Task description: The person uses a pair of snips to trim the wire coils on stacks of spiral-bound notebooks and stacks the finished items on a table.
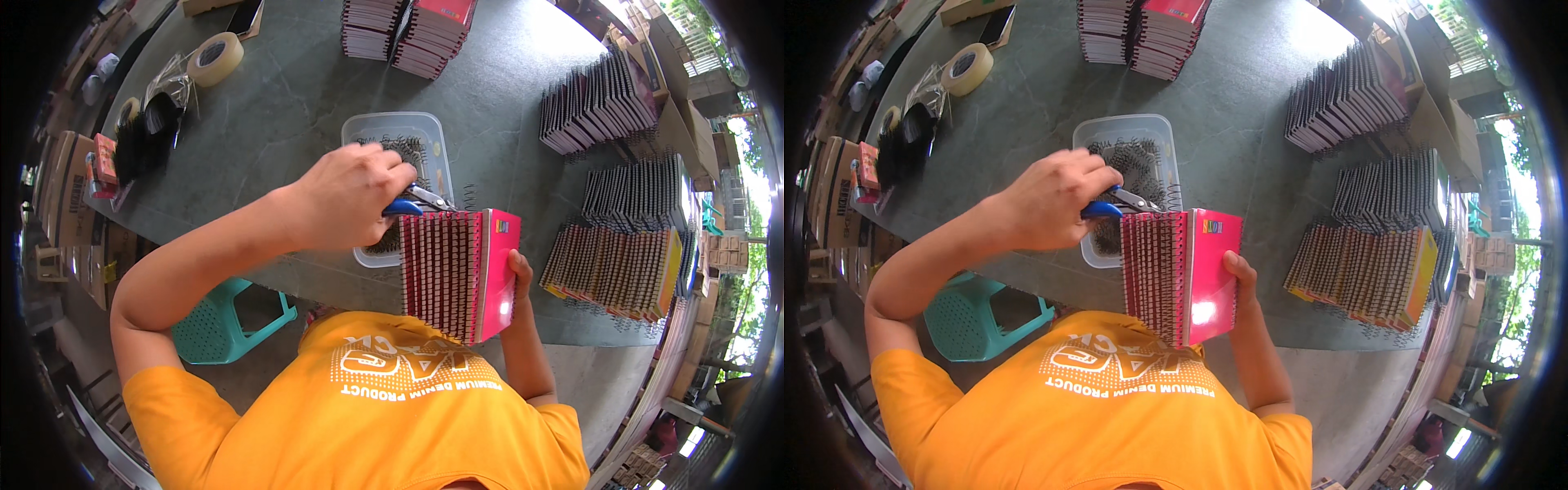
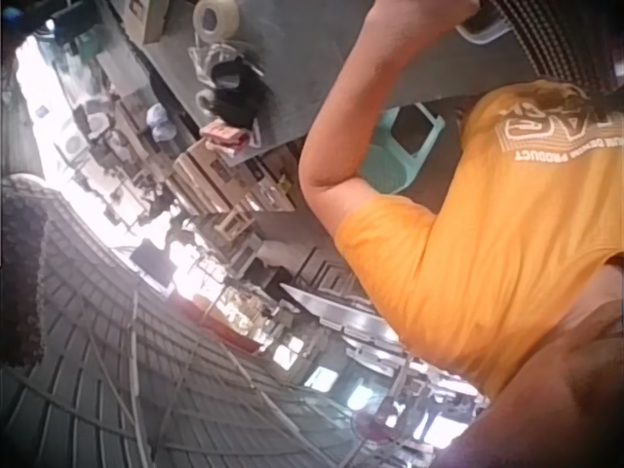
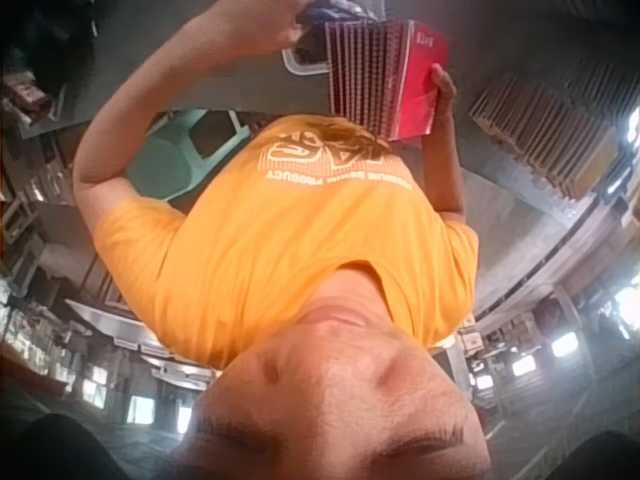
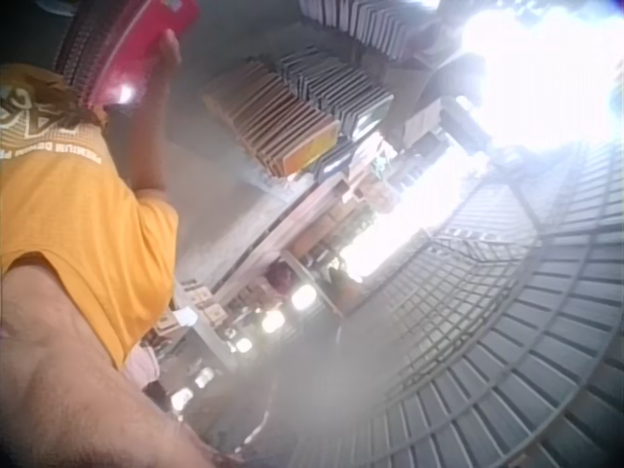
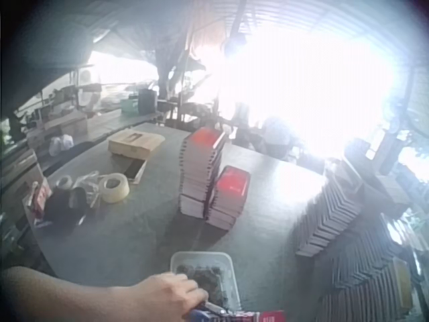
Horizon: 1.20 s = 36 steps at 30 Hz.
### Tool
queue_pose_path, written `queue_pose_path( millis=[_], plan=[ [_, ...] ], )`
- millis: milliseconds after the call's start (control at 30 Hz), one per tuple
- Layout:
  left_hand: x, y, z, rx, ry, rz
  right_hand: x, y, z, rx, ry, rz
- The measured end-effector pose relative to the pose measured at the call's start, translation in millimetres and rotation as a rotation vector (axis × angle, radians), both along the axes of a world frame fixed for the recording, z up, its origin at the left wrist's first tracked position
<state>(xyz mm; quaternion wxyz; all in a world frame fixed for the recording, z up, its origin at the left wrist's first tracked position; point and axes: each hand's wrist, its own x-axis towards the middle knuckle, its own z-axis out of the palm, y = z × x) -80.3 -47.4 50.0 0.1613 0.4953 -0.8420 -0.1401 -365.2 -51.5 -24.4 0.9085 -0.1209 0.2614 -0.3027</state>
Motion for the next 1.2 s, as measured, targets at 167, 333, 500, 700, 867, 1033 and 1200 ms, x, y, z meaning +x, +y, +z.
queue_pose_path(
  millis=[167, 333, 500, 700, 867, 1033, 1200],
  plan=[
    [-3, -2, 4, -0.198, 0.007, -0.024, -5, -3, -8, 0.004, -0.007, 0.01],
    [-10, -3, 2, -0.109, -0.024, -0.064, -2, 0, -1, 0.013, 0.01, 0.012],
    [-7, 5, -6, 0.063, 0.048, -0.004, -3, 0, -5, 0.02, -0.005, 0.025],
    [13, 4, -10, 0.422, 0.319, 0.022, -4, 0, -7, 0.017, -0.013, 0.001],
    [-9, -8, -10, 0.571, 0.722, 0.036, -3, 0, -3, 0.022, 0.0, 0.009],
    [-21, -17, -20, 0.657, 0.848, -0.095, -1, 2, 1, -0.022, 0.058, 0.027],
    [-9, -13, -4, 0.758, 0.842, 0.07, 2, 1, 1, 0.001, -0.005, 0.018]
  ],
)
